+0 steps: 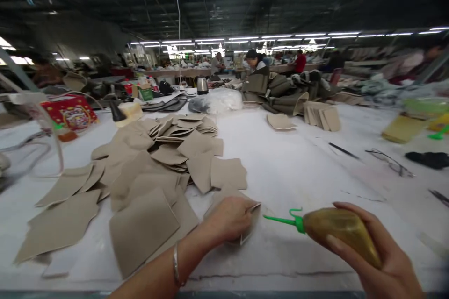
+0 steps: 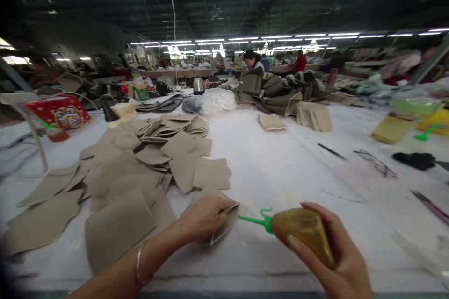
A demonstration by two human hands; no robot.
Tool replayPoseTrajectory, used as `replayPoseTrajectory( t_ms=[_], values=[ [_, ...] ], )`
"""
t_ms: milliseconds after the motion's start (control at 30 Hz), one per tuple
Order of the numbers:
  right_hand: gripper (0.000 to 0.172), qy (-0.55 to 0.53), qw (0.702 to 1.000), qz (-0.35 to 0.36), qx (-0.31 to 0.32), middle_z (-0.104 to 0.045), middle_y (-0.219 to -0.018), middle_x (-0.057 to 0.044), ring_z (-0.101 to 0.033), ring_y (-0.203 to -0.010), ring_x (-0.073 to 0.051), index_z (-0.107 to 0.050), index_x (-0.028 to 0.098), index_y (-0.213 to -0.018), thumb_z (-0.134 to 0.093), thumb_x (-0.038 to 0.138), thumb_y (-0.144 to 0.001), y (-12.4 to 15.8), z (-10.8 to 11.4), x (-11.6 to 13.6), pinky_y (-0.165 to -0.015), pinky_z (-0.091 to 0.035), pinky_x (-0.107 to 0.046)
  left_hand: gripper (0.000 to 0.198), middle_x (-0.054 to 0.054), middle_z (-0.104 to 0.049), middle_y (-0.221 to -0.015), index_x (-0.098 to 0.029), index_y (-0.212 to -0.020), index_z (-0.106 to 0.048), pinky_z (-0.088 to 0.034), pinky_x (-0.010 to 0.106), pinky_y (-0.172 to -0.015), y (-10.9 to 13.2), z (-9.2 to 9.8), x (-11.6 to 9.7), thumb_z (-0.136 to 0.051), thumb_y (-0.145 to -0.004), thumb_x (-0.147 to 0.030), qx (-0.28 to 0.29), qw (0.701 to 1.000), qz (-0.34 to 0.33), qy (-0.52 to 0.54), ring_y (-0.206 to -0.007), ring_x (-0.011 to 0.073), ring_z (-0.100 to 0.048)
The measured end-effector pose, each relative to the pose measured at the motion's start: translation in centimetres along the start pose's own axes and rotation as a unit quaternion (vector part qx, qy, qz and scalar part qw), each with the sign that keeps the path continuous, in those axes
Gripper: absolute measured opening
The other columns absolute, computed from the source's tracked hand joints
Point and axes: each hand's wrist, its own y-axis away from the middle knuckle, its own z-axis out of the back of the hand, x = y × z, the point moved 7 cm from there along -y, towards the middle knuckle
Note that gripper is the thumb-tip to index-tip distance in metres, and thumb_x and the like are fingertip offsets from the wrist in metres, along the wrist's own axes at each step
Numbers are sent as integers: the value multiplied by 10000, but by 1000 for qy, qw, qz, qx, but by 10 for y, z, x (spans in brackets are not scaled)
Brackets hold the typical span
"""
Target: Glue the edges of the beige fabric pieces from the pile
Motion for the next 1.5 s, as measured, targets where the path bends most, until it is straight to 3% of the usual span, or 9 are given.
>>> replayPoseTrajectory(
  t_ms=[100,233,367,567,700,1033,1267,1500],
  values=[
    [625,76,995,65,15,-623,-1072,-23,-595,-924,-317,-598,310,-1115,-788,575,-582,2,-17,22,-830,-463,-383,429,20,-698,-1086,-255,-1076,-681,-443,293,-851,6,0,-2,-391,-779,-148,6,1000,15,6,-994,229,-615],
    [543,79,990,114,36,-614,-1075,-15,-591,-920,-267,-594,294,-1120,-778,513,-659,5,-33,35,-843,-449,-317,445,11,-688,-1119,-274,-1128,-668,-430,302,-896,6,0,-1,-391,-799,-159,5,999,32,18,-1020,229,-603],
    [492,108,974,191,64,-614,-1085,-11,-590,-934,-247,-588,297,-1133,-774,462,-708,3,-43,44,-833,-446,-300,414,22,-699,-1082,-265,-1097,-681,-438,307,-886,5,-1,0,-395,-810,-179,4,999,33,17,-1009,237,-605],
    [424,164,952,250,70,-605,-1087,-28,-598,-928,-247,-561,280,-1157,-699,451,-794,8,-49,52,-802,-454,-319,357,45,-708,-1012,-237,-1006,-678,-452,306,-836,6,0,-5,-399,-793,-174,6,1000,27,-13,-955,239,-624],
    [417,183,949,243,79,-604,-1084,-32,-605,-897,-242,-539,275,-1181,-656,471,-832,10,-48,47,-775,-459,-313,302,71,-704,-934,-208,-923,-660,-460,320,-779,6,2,-8,-401,-772,-174,-7,999,15,-42,-896,260,-640],
    [419,163,963,199,85,-590,-1070,-6,-588,-903,-215,-519,279,-1182,-653,476,-837,3,-44,33,-789,-449,-273,276,66,-667,-877,-208,-934,-632,-460,314,-755,8,-2,-10,-393,-798,-190,-15,998,16,-54,-843,239,-628],
    [418,168,955,235,72,-582,-1071,-6,-592,-893,-208,-523,280,-1174,-683,445,-826,-5,-40,28,-781,-469,-265,250,61,-637,-891,-214,-938,-602,-460,314,-776,8,-5,-8,-380,-824,-191,-14,999,7,-44,-852,235,-615],
    [405,131,969,178,107,-575,-1064,8,-584,-891,-203,-526,290,-1159,-667,471,-825,-1,-42,22,-774,-466,-256,287,60,-621,-932,-231,-1044,-588,-465,332,-796,10,-8,-7,-374,-853,-212,-5,999,1,-48,-859,237,-610]
  ],
)
